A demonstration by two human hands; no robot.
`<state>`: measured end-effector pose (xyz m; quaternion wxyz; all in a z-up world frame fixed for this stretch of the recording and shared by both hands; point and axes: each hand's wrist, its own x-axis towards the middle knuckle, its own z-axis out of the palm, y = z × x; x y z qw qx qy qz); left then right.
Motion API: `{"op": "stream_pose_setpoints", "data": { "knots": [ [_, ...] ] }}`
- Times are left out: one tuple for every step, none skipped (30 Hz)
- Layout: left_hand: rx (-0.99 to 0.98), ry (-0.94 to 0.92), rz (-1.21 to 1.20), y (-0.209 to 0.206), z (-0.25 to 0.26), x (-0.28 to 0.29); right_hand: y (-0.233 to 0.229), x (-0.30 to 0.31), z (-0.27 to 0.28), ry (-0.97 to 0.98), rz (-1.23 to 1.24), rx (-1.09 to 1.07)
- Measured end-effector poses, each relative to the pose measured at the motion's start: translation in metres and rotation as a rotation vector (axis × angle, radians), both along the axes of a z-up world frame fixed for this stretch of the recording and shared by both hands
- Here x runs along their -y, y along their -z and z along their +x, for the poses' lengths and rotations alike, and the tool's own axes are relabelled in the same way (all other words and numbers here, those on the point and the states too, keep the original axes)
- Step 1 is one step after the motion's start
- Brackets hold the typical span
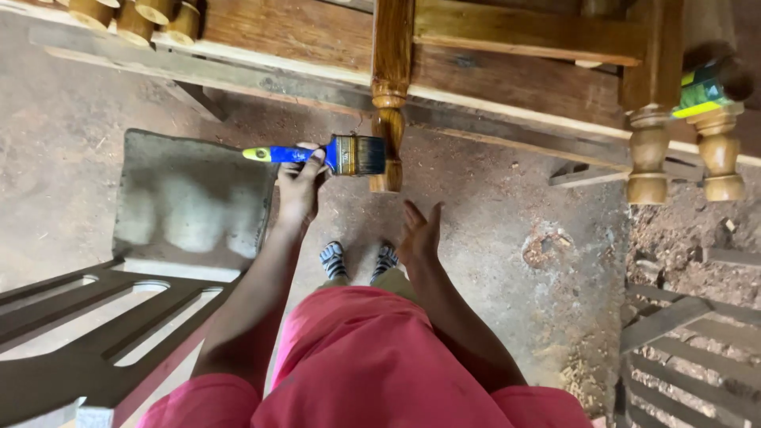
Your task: Apply stain or varnish to wooden furniture legs using a paint brush.
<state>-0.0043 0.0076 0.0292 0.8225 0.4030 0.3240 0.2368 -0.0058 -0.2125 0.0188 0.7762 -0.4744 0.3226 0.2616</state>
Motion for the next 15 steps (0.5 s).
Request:
{"op": "stream_pose_setpoints", "data": {
  "knots": [
    [0.001, -0.016, 0.046, -0.003, 0.0, -0.004, -0.002, -0.003, -0.001, 0.014, -0.022, -0.047],
    [0.001, -0.033, 0.094, -0.006, 0.0, -0.007, -0.005, -0.005, -0.003, 0.028, -0.044, -0.094],
    [0.007, -0.039, 0.094, 0.008, -0.001, -0.011, 0.002, -0.003, -0.002, 0.022, -0.044, -0.088],
    [-0.021, -0.058, 0.154, 0.023, -0.002, -0.015, 0.01, 0.0, -0.001, -0.009, 0.034, -0.097],
    [-0.049, -0.078, 0.214, 0.038, -0.003, -0.019, 0.019, 0.002, 0.0, -0.041, 0.111, -0.106],
    [-0.05, -0.076, 0.213, 0.059, -0.006, -0.015, 0.015, -0.001, 0.004, -0.039, 0.11, -0.107],
    [-0.119, -0.089, 0.232, 0.081, -0.009, -0.01, 0.011, -0.004, 0.009, -0.012, 0.201, -0.091],
    [-0.187, -0.101, 0.253, 0.102, -0.012, -0.007, 0.008, -0.008, 0.014, 0.017, 0.293, -0.075],
    [-0.188, -0.098, 0.253, 0.108, -0.011, -0.001, 0.009, -0.008, 0.015, 0.02, 0.293, -0.075],
    [-0.142, -0.088, 0.15, 0.112, -0.01, 0.005, 0.01, -0.008, 0.017, 0.037, 0.297, -0.077],
    [-0.096, -0.079, 0.046, 0.116, -0.009, 0.011, 0.011, -0.008, 0.018, 0.053, 0.302, -0.078],
    [-0.095, -0.077, 0.042, 0.113, -0.007, 0.017, 0.013, -0.006, 0.019, 0.055, 0.298, -0.076],
    [-0.087, -0.052, 0.021, 0.109, -0.005, 0.022, 0.015, -0.004, 0.019, 0.083, 0.302, -0.087],
    [-0.078, -0.037, 0.003, 0.105, -0.004, 0.023, 0.017, -0.005, 0.022, 0.101, 0.31, -0.098],
    [-0.074, -0.044, 0.003, 0.087, -0.005, 0.028, 0.011, -0.007, 0.025, 0.093, 0.31, -0.096]
  ]
}}
